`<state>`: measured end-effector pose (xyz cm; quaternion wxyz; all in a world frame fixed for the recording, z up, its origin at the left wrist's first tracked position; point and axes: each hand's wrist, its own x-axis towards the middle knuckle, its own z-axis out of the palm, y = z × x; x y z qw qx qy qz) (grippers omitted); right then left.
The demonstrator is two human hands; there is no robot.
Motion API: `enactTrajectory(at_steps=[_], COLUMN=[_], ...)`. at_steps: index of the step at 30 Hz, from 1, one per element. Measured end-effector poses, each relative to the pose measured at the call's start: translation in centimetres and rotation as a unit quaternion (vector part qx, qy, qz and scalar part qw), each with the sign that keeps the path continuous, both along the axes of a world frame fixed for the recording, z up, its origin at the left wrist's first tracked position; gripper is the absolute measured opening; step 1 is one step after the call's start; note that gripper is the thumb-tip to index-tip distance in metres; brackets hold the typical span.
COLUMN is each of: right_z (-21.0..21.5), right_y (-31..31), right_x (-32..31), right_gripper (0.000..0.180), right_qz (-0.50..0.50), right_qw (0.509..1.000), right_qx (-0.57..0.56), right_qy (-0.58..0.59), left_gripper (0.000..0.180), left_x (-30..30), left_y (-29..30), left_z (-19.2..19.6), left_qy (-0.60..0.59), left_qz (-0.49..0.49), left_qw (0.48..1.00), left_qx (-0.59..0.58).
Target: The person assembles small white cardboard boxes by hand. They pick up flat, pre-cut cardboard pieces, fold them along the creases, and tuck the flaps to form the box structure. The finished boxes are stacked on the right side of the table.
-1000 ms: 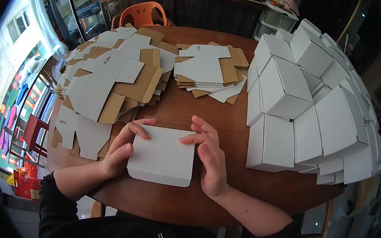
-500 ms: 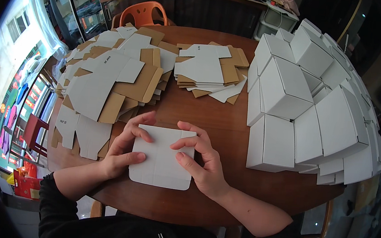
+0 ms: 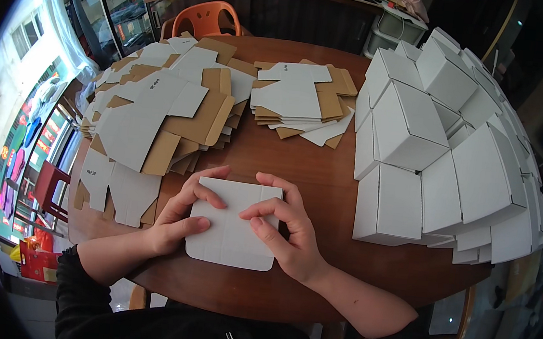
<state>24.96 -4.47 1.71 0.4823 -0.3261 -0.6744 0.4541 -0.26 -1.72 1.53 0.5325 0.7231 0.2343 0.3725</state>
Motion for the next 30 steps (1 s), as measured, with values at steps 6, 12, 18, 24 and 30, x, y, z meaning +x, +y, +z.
enactTrajectory(at_steps=[6, 12, 18, 24, 30], right_z=[0.2, 0.5, -0.1, 0.4, -0.3], right_y=[0.0, -0.2, 0.9, 0.3, 0.0], right_x=[0.0, -0.2, 0.7, 0.0, -0.5], right_gripper=[0.012, 0.012, 0.039, 0.088, 0.078], right_qz=[-0.004, -0.003, 0.049, 0.091, 0.034], right_qw=[0.998, 0.998, 0.994, 0.973, 0.967], right_qx=[0.052, 0.043, 0.064, 0.133, 0.193], right_qy=[-0.038, -0.039, -0.071, -0.163, -0.164], left_gripper=[0.030, 0.029, 0.033, 0.063, 0.084], left_x=[0.1, 0.0, -0.1, -0.4, -0.6], left_y=[-0.2, -0.1, 0.1, 0.2, 0.5], left_z=[0.7, 0.4, -0.2, -0.8, -1.4], left_qy=[0.004, 0.009, 0.008, -0.040, -0.037], left_qz=[0.004, 0.013, 0.007, 0.015, 0.008], left_qw=[1.000, 1.000, 1.000, 0.999, 0.999], left_qx=[-0.018, 0.001, 0.011, 0.002, 0.038])
